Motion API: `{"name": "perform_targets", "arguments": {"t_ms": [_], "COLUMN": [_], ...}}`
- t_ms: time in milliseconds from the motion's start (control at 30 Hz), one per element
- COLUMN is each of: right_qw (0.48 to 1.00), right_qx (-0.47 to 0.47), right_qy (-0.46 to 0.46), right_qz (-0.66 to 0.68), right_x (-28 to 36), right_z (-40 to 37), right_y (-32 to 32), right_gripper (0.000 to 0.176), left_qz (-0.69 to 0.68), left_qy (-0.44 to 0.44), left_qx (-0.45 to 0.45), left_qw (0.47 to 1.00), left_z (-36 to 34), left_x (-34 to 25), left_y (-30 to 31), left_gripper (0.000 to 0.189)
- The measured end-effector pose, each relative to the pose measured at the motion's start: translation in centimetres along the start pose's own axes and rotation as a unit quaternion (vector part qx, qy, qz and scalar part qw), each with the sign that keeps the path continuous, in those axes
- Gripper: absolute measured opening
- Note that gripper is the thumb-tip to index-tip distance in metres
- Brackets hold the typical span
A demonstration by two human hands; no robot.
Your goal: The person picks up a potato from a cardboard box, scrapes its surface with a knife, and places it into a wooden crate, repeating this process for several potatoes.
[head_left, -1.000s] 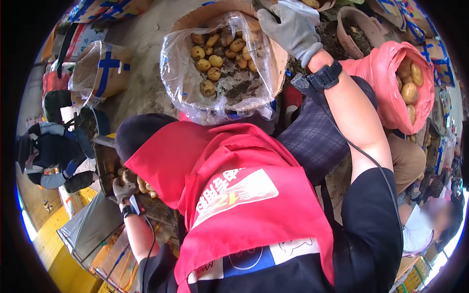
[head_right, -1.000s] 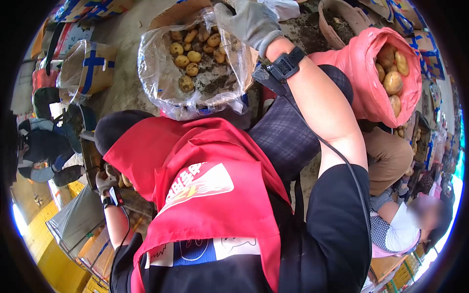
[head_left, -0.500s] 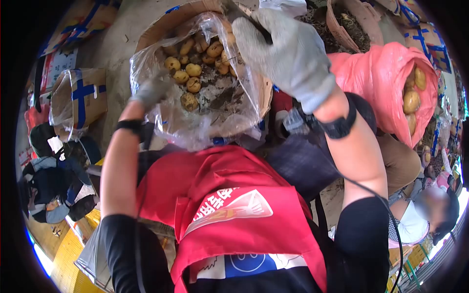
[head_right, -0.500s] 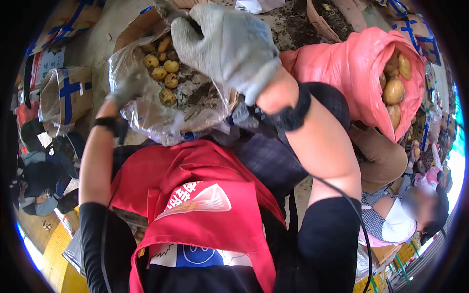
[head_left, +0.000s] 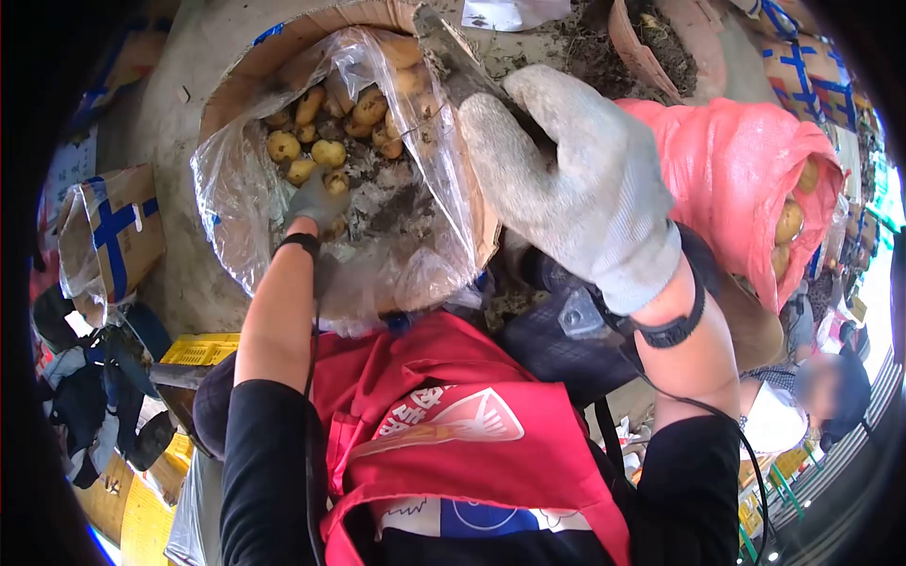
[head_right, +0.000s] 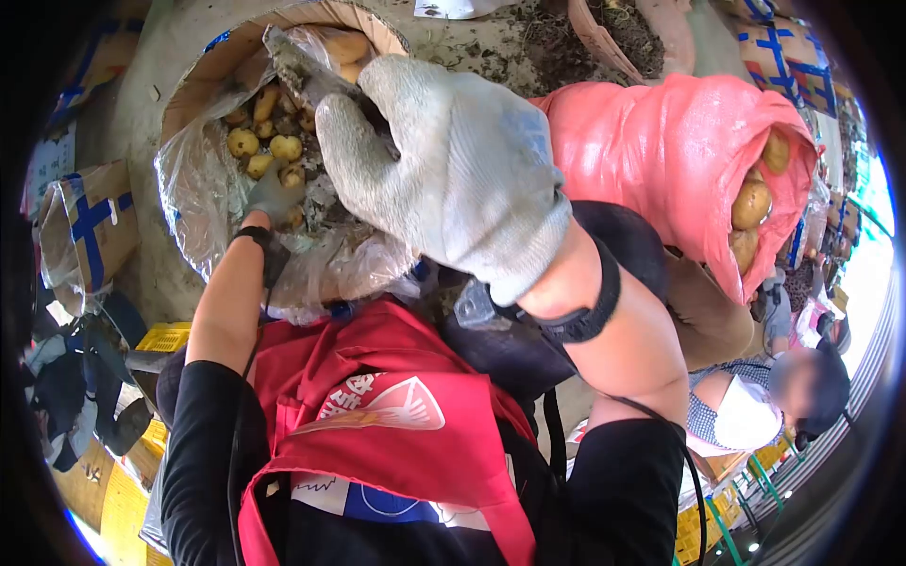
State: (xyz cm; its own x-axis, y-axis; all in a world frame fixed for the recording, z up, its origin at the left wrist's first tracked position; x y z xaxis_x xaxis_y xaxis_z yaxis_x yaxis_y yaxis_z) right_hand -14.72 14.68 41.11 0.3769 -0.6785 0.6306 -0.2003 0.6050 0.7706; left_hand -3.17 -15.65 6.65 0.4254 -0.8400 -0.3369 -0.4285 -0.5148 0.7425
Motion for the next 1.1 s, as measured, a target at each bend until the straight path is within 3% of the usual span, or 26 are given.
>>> {"name": "perform_targets", "arguments": {"t_ms": [33, 67, 100, 133, 200, 233, 267, 300, 367, 467, 600, 667, 700, 767, 867, 933, 967, 1100], "right_qw": [1.0, 1.0, 1.0, 1.0, 0.999, 0.999, 0.997, 0.998, 0.993, 0.995, 0.99, 0.993, 0.987, 0.955, 0.927, 0.954, 0.973, 0.99], "right_qx": [0.003, 0.0, 0.001, 0.002, -0.004, 0.026, 0.055, 0.05, 0.102, 0.094, 0.134, 0.115, 0.133, 0.205, 0.223, 0.179, 0.104, 0.069], "right_qy": [0.002, 0.004, 0.006, 0.011, 0.032, 0.0, -0.03, -0.015, -0.02, 0.029, 0.041, 0.036, 0.083, 0.156, 0.253, 0.203, 0.183, 0.115], "right_qz": [-0.011, -0.008, -0.013, -0.018, -0.007, -0.023, -0.038, -0.033, -0.053, -0.007, -0.019, -0.005, -0.045, -0.149, -0.162, -0.132, -0.096, -0.038], "right_x": [0.3, 0.4, 0.4, 0.4, 0.8, 1.0, 1.2, 1.4, 1.4, 2.0, 3.4, 3.8, 4.4, 5.7, 4.1, 5.2, 4.8, 3.7], "right_z": [-0.3, -0.5, -0.7, -0.9, -1.0, -1.1, -1.1, -1.0, -1.1, -1.5, -2.2, -3.1, -3.5, -4.5, -5.1, -4.0, -3.5, -1.0], "right_y": [0.1, 0.1, 0.0, -0.1, -0.2, -0.5, -0.9, -1.4, -2.7, -4.0, -4.9, -5.2, -5.3, -5.3, -7.6, -5.9, -6.2, -7.1], "right_gripper": [0.018, 0.018, 0.019, 0.019, 0.02, 0.023, 0.026, 0.026, 0.033, 0.04, 0.041, 0.039, 0.038, 0.034, 0.034, 0.033, 0.034, 0.032], "left_qz": [-0.096, -0.093, -0.247, -0.286, -0.371, -0.56, -0.717, -0.729, -0.742, -0.761, -0.762, -0.815, -0.833, -0.832, -0.832, -0.848, -0.854, -0.873], "left_qy": [-0.028, -0.028, -0.082, -0.192, -0.406, -0.273, -0.128, -0.156, -0.176, -0.19, -0.2, -0.15, -0.151, -0.16, -0.168, -0.142, -0.129, -0.091], "left_qx": [-0.004, -0.008, 0.098, 0.089, 0.094, 0.148, 0.191, 0.205, 0.178, 0.113, 0.085, 0.091, 0.103, 0.114, 0.134, 0.123, 0.118, 0.112], "left_qw": [0.995, 0.995, 0.96, 0.935, 0.83, 0.768, 0.658, 0.635, 0.622, 0.611, 0.611, 0.551, 0.522, 0.518, 0.511, 0.496, 0.489, 0.467], "left_z": [-0.3, -0.6, -2.1, -3.1, -5.3, -8.3, -10.6, -11.8, -15.8, -20.6, -21.6, -20.8, -20.0, -19.6, -19.3, -19.2, -19.1, -18.8], "left_x": [0.4, 1.0, -0.7, -1.5, -3.2, -5.8, -7.3, -7.2, -8.5, -10.6, -11.3, -11.3, -11.2, -11.5, -11.8, -11.5, -11.5, -12.1], "left_y": [0.1, 0.6, 3.1, 4.3, 6.8, 9.9, 12.3, 13.8, 16.6, 17.4, 16.1, 15.3, 14.8, 14.9, 15.1, 15.5, 15.7, 16.4], "left_gripper": [0.067, 0.067, 0.062, 0.058, 0.051, 0.053, 0.055, 0.061, 0.062, 0.065, 0.066, 0.063, 0.059, 0.061, 0.065, 0.067, 0.068, 0.07]}}
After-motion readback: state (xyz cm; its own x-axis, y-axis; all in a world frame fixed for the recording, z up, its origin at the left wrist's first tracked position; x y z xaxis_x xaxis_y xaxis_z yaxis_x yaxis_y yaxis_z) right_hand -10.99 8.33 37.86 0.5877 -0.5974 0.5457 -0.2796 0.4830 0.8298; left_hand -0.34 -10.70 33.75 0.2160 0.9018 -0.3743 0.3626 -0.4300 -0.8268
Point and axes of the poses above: each hand's wrist, its own z-axis towards the middle knuckle, its own y-axis out of the back of the hand, x = y × z, the point moved 1 cm from there along z, towards the middle knuckle, and after that the axes turned 9 degrees about -y, right-handed, at the moved point
